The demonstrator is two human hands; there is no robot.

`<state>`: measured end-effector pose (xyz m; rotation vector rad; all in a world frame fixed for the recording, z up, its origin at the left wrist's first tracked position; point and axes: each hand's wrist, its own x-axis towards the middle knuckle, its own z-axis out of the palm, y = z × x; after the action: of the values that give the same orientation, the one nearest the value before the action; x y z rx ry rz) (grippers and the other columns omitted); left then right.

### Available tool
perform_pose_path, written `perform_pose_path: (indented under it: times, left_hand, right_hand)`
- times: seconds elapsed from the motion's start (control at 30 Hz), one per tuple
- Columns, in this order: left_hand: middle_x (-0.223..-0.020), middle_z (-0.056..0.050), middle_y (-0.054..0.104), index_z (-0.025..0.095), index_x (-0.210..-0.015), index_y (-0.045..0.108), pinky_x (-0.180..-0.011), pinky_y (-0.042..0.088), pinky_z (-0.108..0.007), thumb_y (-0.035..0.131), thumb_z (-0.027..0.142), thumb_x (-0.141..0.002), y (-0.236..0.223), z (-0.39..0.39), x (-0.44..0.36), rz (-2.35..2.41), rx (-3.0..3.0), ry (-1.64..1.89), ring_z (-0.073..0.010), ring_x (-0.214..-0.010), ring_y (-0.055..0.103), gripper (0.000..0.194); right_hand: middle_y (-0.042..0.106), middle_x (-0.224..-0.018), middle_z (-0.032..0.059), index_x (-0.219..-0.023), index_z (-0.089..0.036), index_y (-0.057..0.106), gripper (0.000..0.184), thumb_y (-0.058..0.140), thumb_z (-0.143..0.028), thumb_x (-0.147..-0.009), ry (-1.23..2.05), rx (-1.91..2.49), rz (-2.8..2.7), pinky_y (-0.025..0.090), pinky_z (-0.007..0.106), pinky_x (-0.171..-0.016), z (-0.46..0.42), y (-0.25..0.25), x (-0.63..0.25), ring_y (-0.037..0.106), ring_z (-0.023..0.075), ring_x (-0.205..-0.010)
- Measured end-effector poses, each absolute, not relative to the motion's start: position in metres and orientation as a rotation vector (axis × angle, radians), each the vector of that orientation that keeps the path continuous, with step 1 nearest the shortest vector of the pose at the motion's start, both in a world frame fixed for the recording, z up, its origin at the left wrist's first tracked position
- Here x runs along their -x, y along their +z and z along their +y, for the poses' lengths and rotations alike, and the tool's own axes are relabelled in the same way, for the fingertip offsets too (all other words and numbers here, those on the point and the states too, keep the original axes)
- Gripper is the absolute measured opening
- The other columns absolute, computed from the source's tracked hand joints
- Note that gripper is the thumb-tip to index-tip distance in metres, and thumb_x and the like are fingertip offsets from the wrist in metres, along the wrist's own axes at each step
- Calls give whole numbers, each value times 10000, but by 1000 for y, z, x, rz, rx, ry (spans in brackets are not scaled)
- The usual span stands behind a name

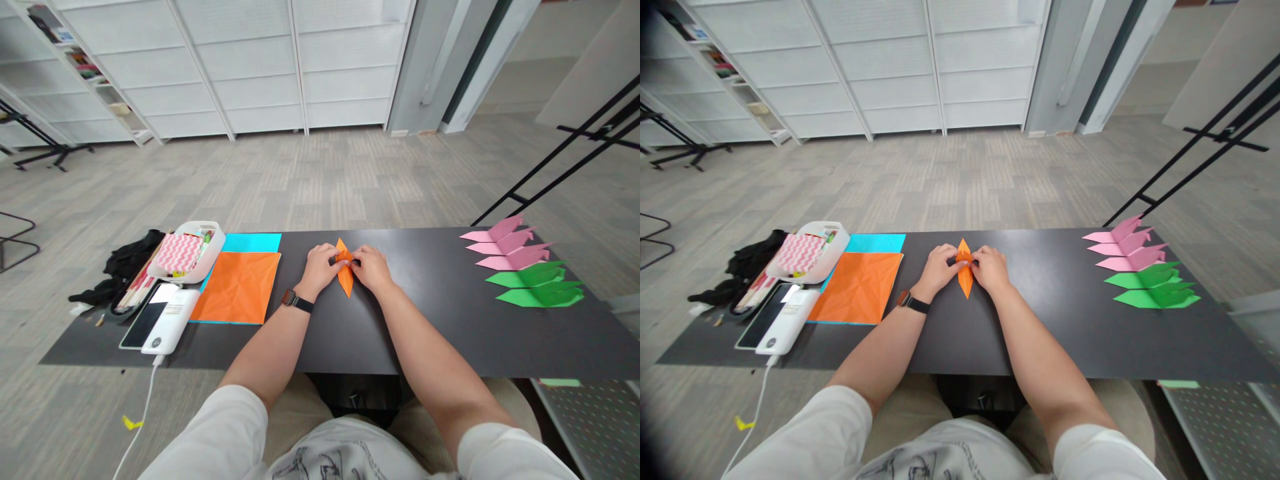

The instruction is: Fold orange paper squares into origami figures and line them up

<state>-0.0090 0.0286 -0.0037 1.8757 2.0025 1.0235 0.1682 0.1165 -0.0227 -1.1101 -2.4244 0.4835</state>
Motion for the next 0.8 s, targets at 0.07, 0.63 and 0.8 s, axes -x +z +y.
perform_pose_path:
  times: [0.07,0.63,0.8]
  left_hand:
    - [-1102,-29,754,250,-918,742,-1027,511,-421,800,304,-942,-3,29,9,1966,-1855,1117,-237,-1060,679,83]
    - [-995,8,793,237,-1101,713,-970,580,-334,831,224,-876,0,25,7,1669,-1551,1369,-187,-955,761,254]
    - [-979,8,793,228,-1053,667,-955,580,-333,856,199,-836,2,24,5,1609,-1511,1385,-187,-959,772,289]
  right_hand:
    - [737,-1093,68,-988,-299,823,121,739,-237,-928,498,1110,-2415,490,453,-919,116,-22,-168,643,289,-1064]
    - [806,-1125,60,-1165,-278,742,277,656,-429,-951,1222,786,-1808,601,460,-1018,124,-1,-171,754,250,-1050]
    - [795,-1158,66,-1202,-288,728,338,714,-451,-906,1386,694,-1748,588,476,-1079,123,1,-172,746,253,-1123]
